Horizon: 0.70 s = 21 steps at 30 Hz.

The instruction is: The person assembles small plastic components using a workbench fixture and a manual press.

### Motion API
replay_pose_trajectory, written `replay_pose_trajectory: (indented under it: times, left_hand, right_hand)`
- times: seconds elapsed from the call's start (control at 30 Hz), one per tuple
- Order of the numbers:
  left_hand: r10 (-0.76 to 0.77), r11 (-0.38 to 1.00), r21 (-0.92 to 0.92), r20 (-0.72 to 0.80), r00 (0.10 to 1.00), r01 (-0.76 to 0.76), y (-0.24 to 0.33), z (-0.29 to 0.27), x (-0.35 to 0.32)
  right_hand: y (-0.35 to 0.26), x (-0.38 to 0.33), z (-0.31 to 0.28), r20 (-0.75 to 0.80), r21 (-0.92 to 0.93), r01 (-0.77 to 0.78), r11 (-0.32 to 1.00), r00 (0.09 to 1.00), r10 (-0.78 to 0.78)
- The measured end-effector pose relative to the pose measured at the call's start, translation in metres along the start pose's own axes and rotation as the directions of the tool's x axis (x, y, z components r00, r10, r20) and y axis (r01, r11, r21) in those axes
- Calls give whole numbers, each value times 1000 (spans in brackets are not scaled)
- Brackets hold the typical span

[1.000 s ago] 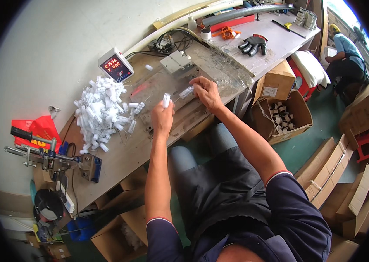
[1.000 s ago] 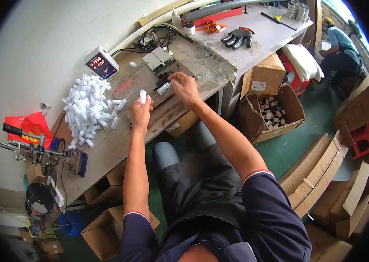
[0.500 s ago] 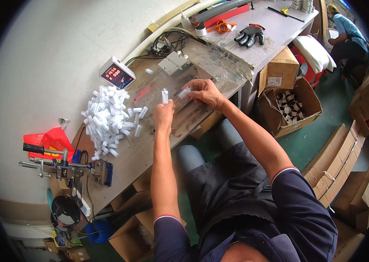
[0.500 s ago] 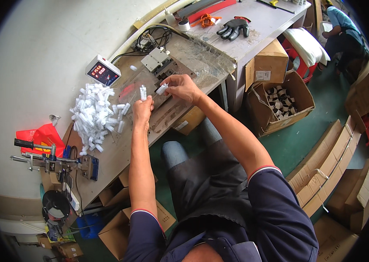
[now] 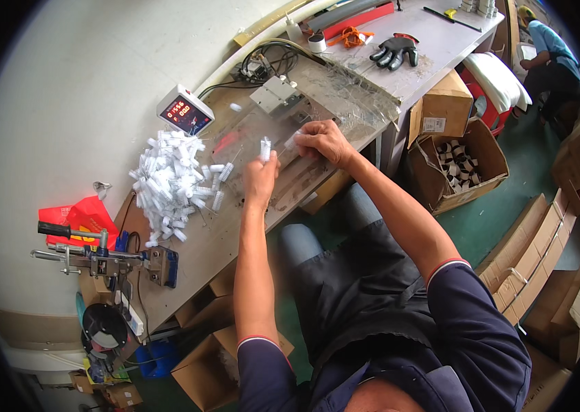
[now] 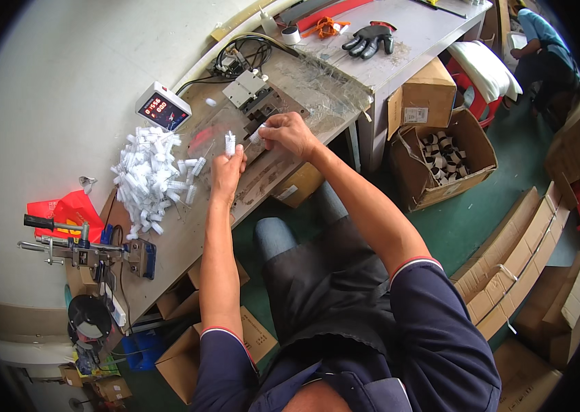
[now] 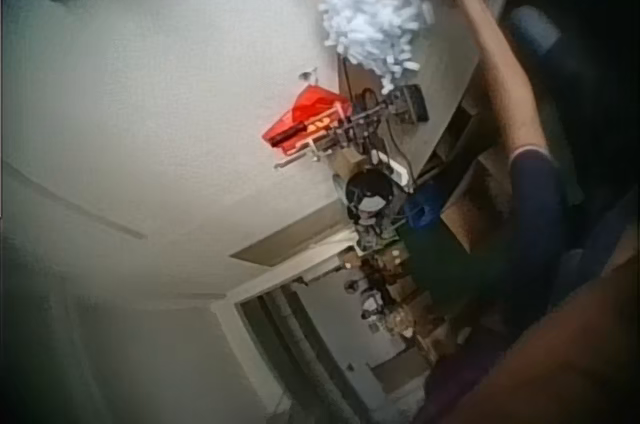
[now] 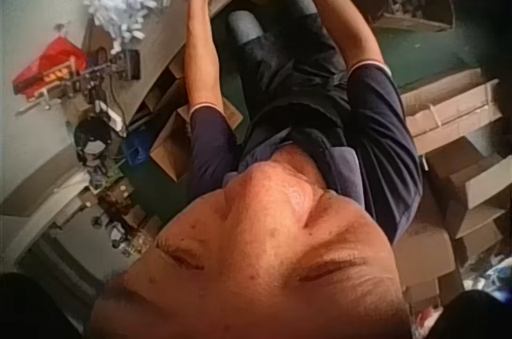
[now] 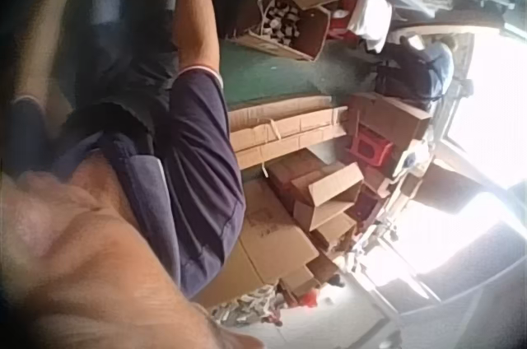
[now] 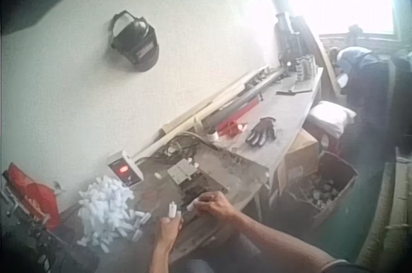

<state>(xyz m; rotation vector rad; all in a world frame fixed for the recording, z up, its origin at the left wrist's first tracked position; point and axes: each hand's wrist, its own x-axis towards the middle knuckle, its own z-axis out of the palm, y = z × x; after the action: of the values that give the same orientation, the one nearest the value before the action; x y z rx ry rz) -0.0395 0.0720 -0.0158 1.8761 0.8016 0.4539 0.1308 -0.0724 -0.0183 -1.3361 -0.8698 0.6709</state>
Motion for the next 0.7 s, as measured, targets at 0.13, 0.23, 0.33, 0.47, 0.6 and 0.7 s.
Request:
replay_pose_trajectory:
  times: [0.13,0.23,0.33,0.47,0.6,0.7]
  left_hand:
    - [134,991,3,-14,991,-134,-5,1,-11]
    - [151,988,28,-45,988,-150,-5,5,-15]
    - [197,978,80,-72,978,-191,-3,12,-17]
    - [297,943,204,-155,942,-264,-9,9,-27]
    - [224,970,-5,-380,898,-244,-14,23,-62]
    - [264,955,24,-518,814,-295,-38,9,-119]
  right_hand:
    - [0,0,3,3,-18,-18,1000,1000,18]
    - [1,-2,0,30,4,-43,999,999,43]
    - [5,-2,-4,81,16,-20,1000,997,19]
    - [9,6,10,56,-63,-16,998,998,20]
    - [32,14,2,26,-28,-39,999,999,40]
    - [28,15,3,-50,-119,-21,993,999,15]
